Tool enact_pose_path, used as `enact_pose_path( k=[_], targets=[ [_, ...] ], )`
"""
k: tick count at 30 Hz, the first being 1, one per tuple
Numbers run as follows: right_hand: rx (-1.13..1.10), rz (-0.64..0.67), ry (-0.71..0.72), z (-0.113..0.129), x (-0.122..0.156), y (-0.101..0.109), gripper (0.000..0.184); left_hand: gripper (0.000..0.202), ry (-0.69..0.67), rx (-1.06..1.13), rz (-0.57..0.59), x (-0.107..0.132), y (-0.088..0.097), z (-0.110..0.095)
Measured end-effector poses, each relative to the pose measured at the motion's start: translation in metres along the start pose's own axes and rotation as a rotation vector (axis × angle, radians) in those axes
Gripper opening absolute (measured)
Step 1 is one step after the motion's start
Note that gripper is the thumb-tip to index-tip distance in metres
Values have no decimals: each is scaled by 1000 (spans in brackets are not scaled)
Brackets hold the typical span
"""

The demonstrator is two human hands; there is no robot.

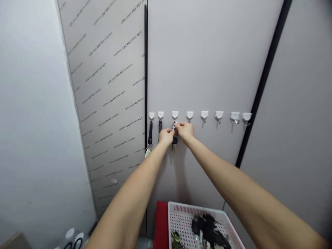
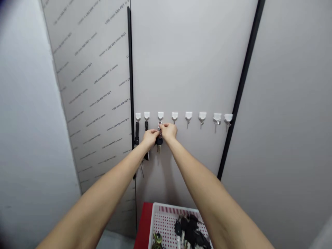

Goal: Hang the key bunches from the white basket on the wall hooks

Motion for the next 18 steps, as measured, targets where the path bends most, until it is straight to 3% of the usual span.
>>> enact_pose_path(
  k=[4,8,11,14,18],
  targets=[
    [60,1,62,1,5,1,26,19,-8,-43,-2,13,8,-2],
    [127,17,130,-17,28,21,29,25,6,93,-70,53,21,0],
    [267,203,115,-65,64,28,24,24,94,176,45,104,6,23],
    [471,431,38,-136,116,37,19,21,209,135,257,170,-24,60],
    [713,565,-5,-214,168,62,20,20,221,-54,501,243,-61,99]
  ],
)
Point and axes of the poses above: each hand's wrist, its own x-axis away from the middle knuckle, its own y-axis out of the back of the hand, z = x × y, the point moved 10 cm from there along -x, towards the middle knuckle, and after that the axes turned 12 degrees about -y, right-handed, at the moved point
